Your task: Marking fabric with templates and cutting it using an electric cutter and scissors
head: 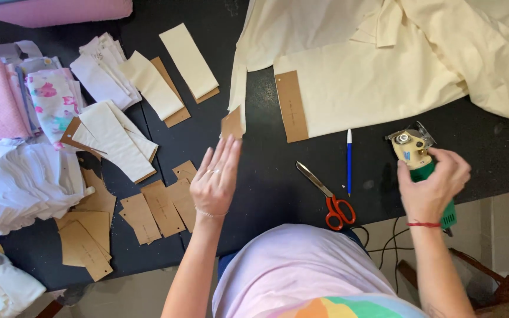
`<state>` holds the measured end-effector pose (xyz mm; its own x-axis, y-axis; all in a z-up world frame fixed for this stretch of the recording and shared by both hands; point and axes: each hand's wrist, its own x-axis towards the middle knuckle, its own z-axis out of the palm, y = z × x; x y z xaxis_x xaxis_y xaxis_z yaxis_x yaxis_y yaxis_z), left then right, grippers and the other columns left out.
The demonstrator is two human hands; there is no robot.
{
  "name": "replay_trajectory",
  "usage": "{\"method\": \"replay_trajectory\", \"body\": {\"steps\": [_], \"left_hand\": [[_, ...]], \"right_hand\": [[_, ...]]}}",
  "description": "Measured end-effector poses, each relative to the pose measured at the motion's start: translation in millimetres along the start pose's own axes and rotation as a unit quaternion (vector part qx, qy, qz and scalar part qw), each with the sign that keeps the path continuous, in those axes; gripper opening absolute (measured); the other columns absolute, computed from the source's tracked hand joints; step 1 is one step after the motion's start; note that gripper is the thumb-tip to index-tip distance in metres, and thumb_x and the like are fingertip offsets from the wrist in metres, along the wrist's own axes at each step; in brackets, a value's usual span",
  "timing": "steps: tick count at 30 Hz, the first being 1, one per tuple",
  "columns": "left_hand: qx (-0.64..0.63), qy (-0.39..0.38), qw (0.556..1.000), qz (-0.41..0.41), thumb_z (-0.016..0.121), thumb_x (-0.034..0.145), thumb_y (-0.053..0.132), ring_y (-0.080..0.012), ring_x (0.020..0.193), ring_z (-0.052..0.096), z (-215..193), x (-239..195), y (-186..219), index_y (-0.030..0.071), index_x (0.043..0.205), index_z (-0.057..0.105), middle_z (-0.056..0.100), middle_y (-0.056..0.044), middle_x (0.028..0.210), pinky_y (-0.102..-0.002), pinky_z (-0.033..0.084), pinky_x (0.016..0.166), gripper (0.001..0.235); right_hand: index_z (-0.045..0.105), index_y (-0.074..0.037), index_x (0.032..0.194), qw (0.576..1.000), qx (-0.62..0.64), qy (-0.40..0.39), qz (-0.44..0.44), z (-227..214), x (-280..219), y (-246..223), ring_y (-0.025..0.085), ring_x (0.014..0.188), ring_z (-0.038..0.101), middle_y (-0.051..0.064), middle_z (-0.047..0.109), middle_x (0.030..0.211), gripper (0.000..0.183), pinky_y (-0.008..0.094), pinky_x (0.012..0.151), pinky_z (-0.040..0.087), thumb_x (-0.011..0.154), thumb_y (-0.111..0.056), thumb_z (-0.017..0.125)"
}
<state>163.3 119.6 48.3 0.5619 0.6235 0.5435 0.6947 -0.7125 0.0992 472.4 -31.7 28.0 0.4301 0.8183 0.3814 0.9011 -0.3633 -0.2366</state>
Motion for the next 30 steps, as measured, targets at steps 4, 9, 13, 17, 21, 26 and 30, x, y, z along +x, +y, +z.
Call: {"method": "replay_trajectory", "body": {"steps": [4, 9, 13, 17, 21, 26, 30], "left_hand": [[-0.020, -0.096, 0.995, -0.035, 0.053, 0.085, 0.002, -0.0220, 0.112, 0.051, 12.0, -57.3, 7.9, 0.005, 0.118, 0.049, 0.054, -0.008, 0.119, -0.041, 0.037, 0.097, 0.033], [-0.180, -0.086, 0.979, -0.038, 0.060, 0.083, 0.008, -0.0186, 0.110, 0.050, 50.6, -36.3, 47.6, 0.012, 0.094, 0.060, 0.054, -0.002, 0.114, -0.044, 0.032, 0.097, 0.012], [-0.181, -0.088, 0.979, -0.021, 0.064, 0.081, 0.012, -0.0177, 0.117, 0.045, 110.3, -13.7, 48.4, 0.011, 0.110, 0.052, 0.051, -0.004, 0.119, -0.044, 0.031, 0.099, 0.032], [-0.136, -0.101, 0.985, 0.038, 0.059, 0.080, 0.015, -0.0172, 0.105, 0.054, 152.6, -19.6, 52.8, 0.011, 0.114, 0.048, 0.057, -0.005, 0.111, -0.039, 0.038, 0.095, 0.037], [-0.084, 0.044, 0.993, 0.076, 0.053, 0.079, 0.012, -0.0117, 0.078, 0.064, 131.3, -14.4, 41.4, 0.016, 0.094, 0.058, 0.065, 0.001, 0.087, -0.026, 0.048, 0.081, 0.016], [-0.002, 0.034, 0.998, 0.058, 0.053, 0.078, 0.016, -0.0150, 0.081, 0.063, 106.5, -52.1, 34.3, 0.014, 0.094, 0.060, 0.064, -0.003, 0.086, -0.030, 0.045, 0.084, 0.017], [-0.059, -0.075, 0.995, 0.030, 0.046, 0.081, 0.022, -0.0185, 0.104, 0.054, 95.0, -58.9, 38.5, 0.013, 0.105, 0.054, 0.057, -0.006, 0.107, -0.040, 0.030, 0.100, 0.026]], "right_hand": [[0.044, 0.006, 0.109, 0.994, -0.049, -0.090, 0.044, 3.1, -33.7, 53.3, 0.039, 0.092, 0.037, 0.024, 0.043, 0.098, 0.074, 0.048, 0.077, 0.033, 0.055, -0.026, 0.082], [0.063, 0.002, 0.102, 0.993, -0.041, -0.087, 0.067, 1.9, -48.5, 63.9, 0.027, 0.084, 0.054, 0.014, 0.053, 0.088, 0.052, 0.037, 0.073, 0.044, 0.060, -0.021, 0.082], [0.060, -0.001, 0.105, 0.941, 0.124, -0.139, 0.281, -10.4, -45.6, 37.1, 0.013, 0.080, 0.052, 0.010, 0.060, 0.094, 0.045, 0.027, 0.070, 0.041, 0.067, -0.020, 0.075], [0.047, -0.001, 0.114, 0.705, 0.457, -0.280, 0.464, -26.1, -43.2, -18.0, 0.029, 0.079, 0.054, 0.019, 0.055, 0.094, 0.052, 0.044, 0.068, 0.044, 0.066, -0.019, 0.059], [0.057, -0.003, 0.096, 0.759, 0.317, -0.391, 0.413, -15.3, -29.2, -62.3, 0.025, 0.078, 0.054, 0.011, 0.057, 0.080, 0.044, 0.039, 0.071, 0.041, 0.057, -0.014, 0.073], [0.055, -0.011, 0.098, 0.804, 0.139, -0.466, 0.343, 9.6, -20.9, -71.9, 0.032, 0.093, 0.056, 0.015, 0.060, 0.087, 0.057, 0.042, 0.075, 0.041, 0.051, -0.034, 0.075], [0.052, -0.014, 0.100, 0.806, 0.127, -0.462, 0.347, 21.4, -14.1, -81.9, 0.033, 0.095, 0.054, 0.014, 0.059, 0.091, 0.056, 0.041, 0.076, 0.041, 0.054, -0.038, 0.073]]}}
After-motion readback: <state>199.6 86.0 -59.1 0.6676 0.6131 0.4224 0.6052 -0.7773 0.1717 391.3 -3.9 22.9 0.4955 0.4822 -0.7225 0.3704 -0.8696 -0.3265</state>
